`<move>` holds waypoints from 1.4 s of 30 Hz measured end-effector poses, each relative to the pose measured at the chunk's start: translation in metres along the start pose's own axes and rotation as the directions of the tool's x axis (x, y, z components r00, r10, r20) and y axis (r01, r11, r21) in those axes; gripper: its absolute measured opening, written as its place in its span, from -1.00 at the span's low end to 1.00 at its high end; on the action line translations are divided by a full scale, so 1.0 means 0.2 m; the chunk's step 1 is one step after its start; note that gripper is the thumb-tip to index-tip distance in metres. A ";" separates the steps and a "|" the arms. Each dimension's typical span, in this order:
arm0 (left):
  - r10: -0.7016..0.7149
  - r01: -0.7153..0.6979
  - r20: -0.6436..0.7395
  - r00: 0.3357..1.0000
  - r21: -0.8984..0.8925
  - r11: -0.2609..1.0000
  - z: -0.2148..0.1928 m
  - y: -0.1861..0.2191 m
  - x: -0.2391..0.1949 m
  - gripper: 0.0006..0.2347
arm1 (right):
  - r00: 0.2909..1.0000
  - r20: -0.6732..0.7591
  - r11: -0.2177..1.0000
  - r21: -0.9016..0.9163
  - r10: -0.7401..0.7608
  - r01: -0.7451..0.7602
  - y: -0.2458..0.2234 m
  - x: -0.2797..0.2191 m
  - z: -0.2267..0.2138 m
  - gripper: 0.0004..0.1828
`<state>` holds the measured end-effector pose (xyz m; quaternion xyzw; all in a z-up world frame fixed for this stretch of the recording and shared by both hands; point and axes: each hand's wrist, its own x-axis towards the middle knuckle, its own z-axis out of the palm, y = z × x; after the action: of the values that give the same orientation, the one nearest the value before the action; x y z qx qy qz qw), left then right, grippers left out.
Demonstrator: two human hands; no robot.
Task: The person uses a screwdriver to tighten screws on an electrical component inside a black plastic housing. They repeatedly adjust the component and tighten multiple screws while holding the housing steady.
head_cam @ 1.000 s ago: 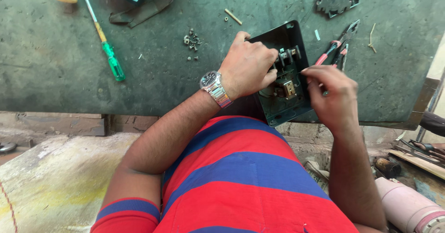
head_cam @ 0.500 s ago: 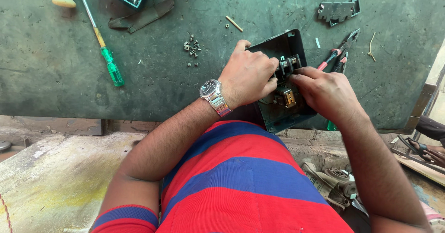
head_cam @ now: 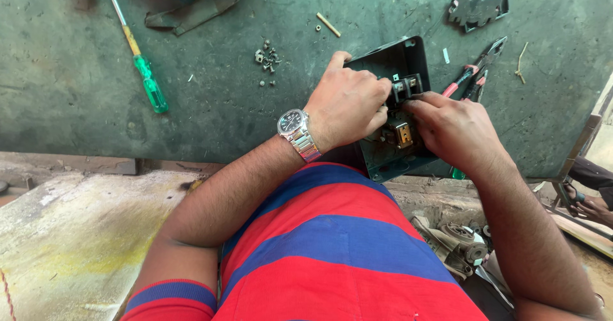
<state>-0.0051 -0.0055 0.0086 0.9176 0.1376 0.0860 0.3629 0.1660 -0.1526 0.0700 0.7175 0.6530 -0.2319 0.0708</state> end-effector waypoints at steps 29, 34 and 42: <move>-0.025 0.023 0.097 0.995 0.018 1.000 -0.12 0.12 0.02 -0.73 | 0.793 -0.035 0.316 0.927 0.608 -0.202 -0.25 -0.23 0.17 -0.28; -0.029 0.030 0.096 0.995 -0.004 1.000 -0.11 0.10 0.01 -0.74 | 0.804 0.022 0.278 0.932 0.595 -0.231 -0.23 -0.21 0.20 -0.24; -0.033 0.034 0.095 0.995 -0.008 0.999 -0.11 0.11 0.02 -0.73 | 0.803 0.058 0.232 0.943 0.594 -0.240 -0.22 -0.19 0.21 -0.22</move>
<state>-0.0028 -0.0052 0.0405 0.9164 0.1350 0.0370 0.3750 0.1120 -0.1982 0.0581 0.8048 0.1896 -0.4089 -0.3861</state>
